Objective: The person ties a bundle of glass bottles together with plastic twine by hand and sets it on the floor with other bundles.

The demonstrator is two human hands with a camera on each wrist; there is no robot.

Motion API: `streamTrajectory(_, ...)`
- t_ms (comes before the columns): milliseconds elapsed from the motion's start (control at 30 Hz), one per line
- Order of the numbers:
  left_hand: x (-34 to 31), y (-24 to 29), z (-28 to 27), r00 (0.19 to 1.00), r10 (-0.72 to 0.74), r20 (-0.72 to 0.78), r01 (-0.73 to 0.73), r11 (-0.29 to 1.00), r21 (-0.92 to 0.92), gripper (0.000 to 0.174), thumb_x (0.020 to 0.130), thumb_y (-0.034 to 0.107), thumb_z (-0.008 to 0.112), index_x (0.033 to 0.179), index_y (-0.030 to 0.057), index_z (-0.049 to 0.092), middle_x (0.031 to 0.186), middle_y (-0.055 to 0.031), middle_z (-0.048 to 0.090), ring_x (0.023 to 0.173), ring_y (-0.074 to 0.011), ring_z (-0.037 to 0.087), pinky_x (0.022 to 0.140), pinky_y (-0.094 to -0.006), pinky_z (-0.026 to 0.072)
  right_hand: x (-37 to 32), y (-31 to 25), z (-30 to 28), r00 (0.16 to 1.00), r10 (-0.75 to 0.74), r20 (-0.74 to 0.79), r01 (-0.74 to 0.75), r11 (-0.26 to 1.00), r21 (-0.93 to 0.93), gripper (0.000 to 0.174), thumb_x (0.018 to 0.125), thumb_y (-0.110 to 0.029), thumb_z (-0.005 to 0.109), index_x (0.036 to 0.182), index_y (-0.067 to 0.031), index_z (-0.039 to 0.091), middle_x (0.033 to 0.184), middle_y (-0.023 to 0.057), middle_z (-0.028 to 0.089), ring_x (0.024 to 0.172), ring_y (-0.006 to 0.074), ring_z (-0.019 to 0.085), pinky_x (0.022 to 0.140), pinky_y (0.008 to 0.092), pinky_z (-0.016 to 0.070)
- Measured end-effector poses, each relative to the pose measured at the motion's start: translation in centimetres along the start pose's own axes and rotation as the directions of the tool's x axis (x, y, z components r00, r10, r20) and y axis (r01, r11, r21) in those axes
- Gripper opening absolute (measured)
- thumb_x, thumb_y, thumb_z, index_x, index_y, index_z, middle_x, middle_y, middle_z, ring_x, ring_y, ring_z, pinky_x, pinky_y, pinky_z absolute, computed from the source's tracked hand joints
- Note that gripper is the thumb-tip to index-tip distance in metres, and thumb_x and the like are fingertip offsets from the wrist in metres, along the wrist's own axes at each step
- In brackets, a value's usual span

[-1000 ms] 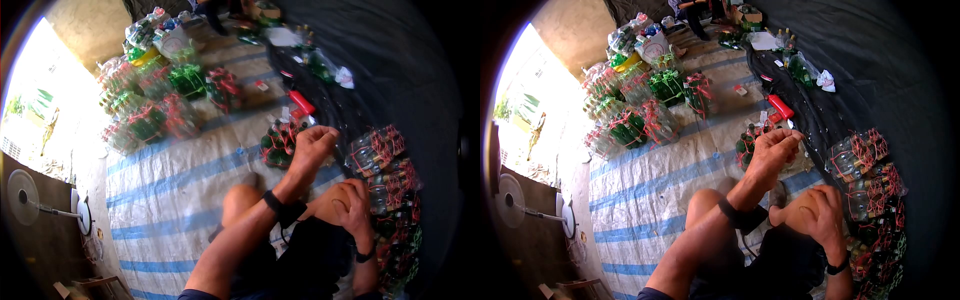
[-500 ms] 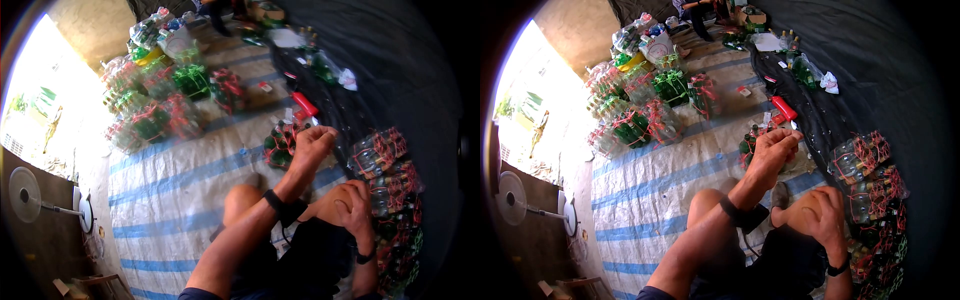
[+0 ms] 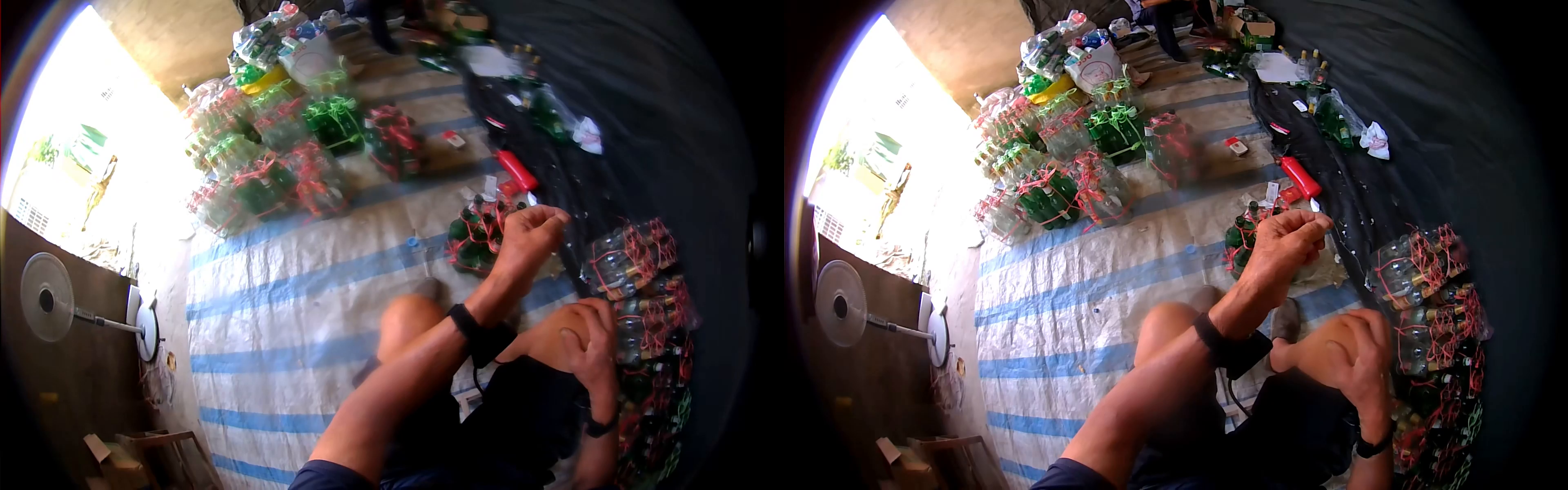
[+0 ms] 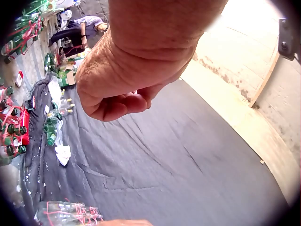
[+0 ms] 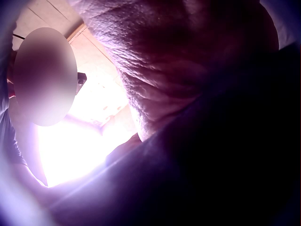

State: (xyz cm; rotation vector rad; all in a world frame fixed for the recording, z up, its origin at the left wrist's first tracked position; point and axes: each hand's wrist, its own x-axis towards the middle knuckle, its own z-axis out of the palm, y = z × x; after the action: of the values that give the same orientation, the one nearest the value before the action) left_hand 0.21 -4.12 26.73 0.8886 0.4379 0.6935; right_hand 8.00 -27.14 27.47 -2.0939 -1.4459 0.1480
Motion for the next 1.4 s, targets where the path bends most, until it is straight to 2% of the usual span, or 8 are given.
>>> streamTrajectory(67,0.1,-0.1,-0.2,1.0,-0.003,0.001,0.003,1.0,-0.004,0.015,0.102,0.019,0.078,0.096,0.0059,0.077,0.079,0.0037,0.066,0.069,-0.0054,0.058,0.064,-0.0237,0.0459,-0.1,0.3,0.1,1.0,-0.003,-0.005,0.003,1.0,-0.021,0.04,0.085,-0.013,0.075,0.122,0.0017,0.07,0.13,0.0176,0.064,0.123,0.0414,0.062,0.109,0.0506,0.0499)
streamTrajectory(267,0.3,-0.2,-0.3,1.0,-0.004,-0.013,0.004,1.0,-0.004,0.015,0.102,0.02,0.078,0.097,0.0057,0.077,0.078,0.0031,0.067,0.066,-0.0055,0.058,0.062,-0.0235,0.045,-0.1,0.6,0.3,1.0,-0.002,-0.01,0.002,1.0,-0.032,0.039,0.086,-0.015,0.075,0.121,0.0003,0.07,0.129,0.0178,0.064,0.122,0.0416,0.062,0.108,0.0512,0.0496)
streamTrajectory(600,0.2,-0.1,-0.7,1.0,0.015,-0.016,-0.015,1.0,0.026,0.017,0.102,0.023,0.077,0.101,0.0058,0.078,0.079,0.0029,0.067,0.066,-0.0056,0.057,0.06,-0.0234,0.0438,0.0,0.6,0.5,1.0,0.002,-0.009,-0.002,1.0,-0.024,0.038,0.085,-0.014,0.074,0.121,-0.0006,0.071,0.129,0.0179,0.064,0.121,0.0415,0.062,0.108,0.0512,0.049)
streamTrajectory(833,0.3,0.3,-0.3,0.999,-0.006,-0.032,0.008,0.999,0.05,0.017,0.102,0.021,0.075,0.102,0.0045,0.077,0.078,0.0025,0.066,0.066,-0.0055,0.057,0.059,-0.0232,0.0434,0.1,0.8,0.5,1.0,-0.026,-0.003,0.026,1.0,0.01,0.038,0.087,-0.011,0.07,0.122,0.0018,0.068,0.126,0.0188,0.062,0.121,0.0414,0.061,0.108,0.051,0.0491)
streamTrajectory(1133,0.6,0.1,0.0,0.999,0.032,-0.03,-0.031,0.998,0.048,0.017,0.103,0.019,0.075,0.101,0.0022,0.076,0.078,0.0011,0.067,0.065,-0.0079,0.058,0.059,-0.0256,0.0458,-0.1,1.6,0.7,1.0,-0.025,0.001,0.025,1.0,-0.017,0.039,0.089,-0.014,0.07,0.125,0.0029,0.067,0.131,0.0199,0.062,0.122,0.042,0.061,0.109,0.0513,0.0493)
streamTrajectory(1233,0.2,0.3,0.2,0.998,0.047,-0.044,-0.044,0.998,0.051,0.016,0.102,0.019,0.075,0.102,0.0025,0.077,0.078,0.0009,0.068,0.067,-0.0082,0.06,0.061,-0.0259,0.0471,-0.2,1.0,0.3,1.0,0.012,-0.005,-0.012,1.0,-0.028,0.04,0.091,-0.017,0.071,0.125,0.0025,0.067,0.132,0.0196,0.062,0.123,0.042,0.061,0.109,0.0518,0.0492)
streamTrajectory(1333,-0.1,0.7,-0.2,0.999,0.046,-0.017,-0.046,0.999,0.009,0.015,0.102,0.019,0.077,0.103,0.0039,0.078,0.079,0.0018,0.069,0.068,-0.0071,0.06,0.062,-0.0254,0.0475,0.0,0.4,-0.1,0.999,-0.036,0.015,0.037,0.997,-0.064,0.041,0.091,-0.019,0.073,0.127,0.0003,0.069,0.132,0.0183,0.062,0.123,0.0417,0.061,0.109,0.0503,0.0497)
streamTrajectory(1400,-0.1,0.6,-0.3,0.999,0.04,-0.002,-0.04,0.999,-0.018,0.014,0.103,0.019,0.078,0.104,0.0053,0.079,0.078,0.003,0.067,0.067,-0.0055,0.059,0.061,-0.0241,0.0459,-0.2,0.5,-0.2,1.0,-0.013,0.006,0.014,0.997,-0.073,0.041,0.089,-0.017,0.075,0.126,-0.0003,0.07,0.132,0.0161,0.063,0.125,0.0392,0.062,0.11,0.0486,0.0498)
